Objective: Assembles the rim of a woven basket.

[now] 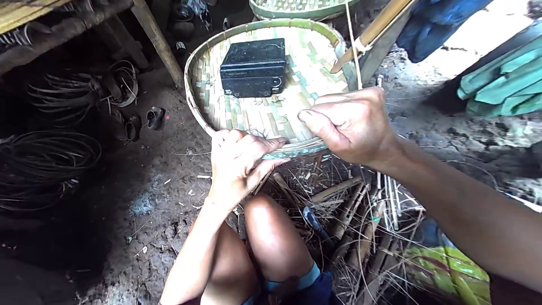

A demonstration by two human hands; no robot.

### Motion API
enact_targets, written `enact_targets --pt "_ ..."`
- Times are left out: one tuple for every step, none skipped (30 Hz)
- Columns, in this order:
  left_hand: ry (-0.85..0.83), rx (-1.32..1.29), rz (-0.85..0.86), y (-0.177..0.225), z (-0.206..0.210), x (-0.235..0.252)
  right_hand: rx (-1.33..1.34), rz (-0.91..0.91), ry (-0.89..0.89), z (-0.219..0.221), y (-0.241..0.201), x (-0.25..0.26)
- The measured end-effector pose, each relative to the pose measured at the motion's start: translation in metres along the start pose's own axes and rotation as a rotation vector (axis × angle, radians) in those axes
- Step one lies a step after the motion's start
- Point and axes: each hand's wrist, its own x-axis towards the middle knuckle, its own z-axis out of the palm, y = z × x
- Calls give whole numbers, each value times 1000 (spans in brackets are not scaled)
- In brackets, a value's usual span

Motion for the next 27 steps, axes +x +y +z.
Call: enact_targets --pt "6 -9 0 0 0 0 10 -5 9 1 2 2" --pt "9 -15 4 -1 1 1 14 -10 11 2 4 3" --pt "8 -20 8 -1 0 1 13 -14 12 2 4 4" --pt "-1 -31 7 -1 -1 2 11 -20 14 3 5 4" --pt "-15 -51 4 -1 -3 3 11 -24 19 3 5 4" --pt "-26 -76 -2 -1 -6 3 13 -25 27 3 4 4" --pt "-30 -99 -6 -2 -9 3 11 -25 34 3 4 3" --pt "-30 -128 -6 -4 -12 3 9 -27 43 4 5 3" --pt "-34 -157 -3 -5 -14 3 5 -30 53 5 5 3" --pt "-34 -170 2 -6 -16 2 1 -34 63 6 5 2" --pt "-39 -157 14 -7 -17 2 -5 -39 70 6 5 2" --pt "-57 -126 29 -6 -19 4 -6 -42 74 7 5 2" --pt "-82 -88 42 -6 -22 6 -8 -45 76 7 5 1" --pt "-111 -62 47 -6 -25 8 -8 -45 78 7 5 1" --pt "-143 -56 40 -7 -28 10 -6 -44 79 7 5 1" --pt "-173 -63 21 -10 -32 11 -2 -42 80 7 4 1" --pt "-188 -77 -9 -13 -37 12 -2 -42 78 6 4 1" --pt "-199 -88 -55 -17 -43 12 -2 -46 78 5 4 2" --pt "-205 -85 -96 -20 -49 11 -1 -49 79 5 4 2" --pt "-191 -79 -117 -22 -53 10 0 -54 78 5 4 2" --pt "-168 -72 -113 -21 -54 9 -4 -60 78 5 5 2" --pt "-147 -68 -94 -18 -51 9 -10 -65 77 5 5 2" --pt "-132 -51 -65 -12 -46 10 -13 -69 76 5 5 2" --pt "-125 -32 -35 -4 -39 11 -12 -68 74 4 5 2" --pt "-123 -26 -10 5 -31 13 -12 -63 70 4 5 2" --pt "-125 -29 9 14 -22 14 -14 -59 63 3 4 2" --pt "-118 -33 17 21 -14 15 -18 -56 58 3 3 1"
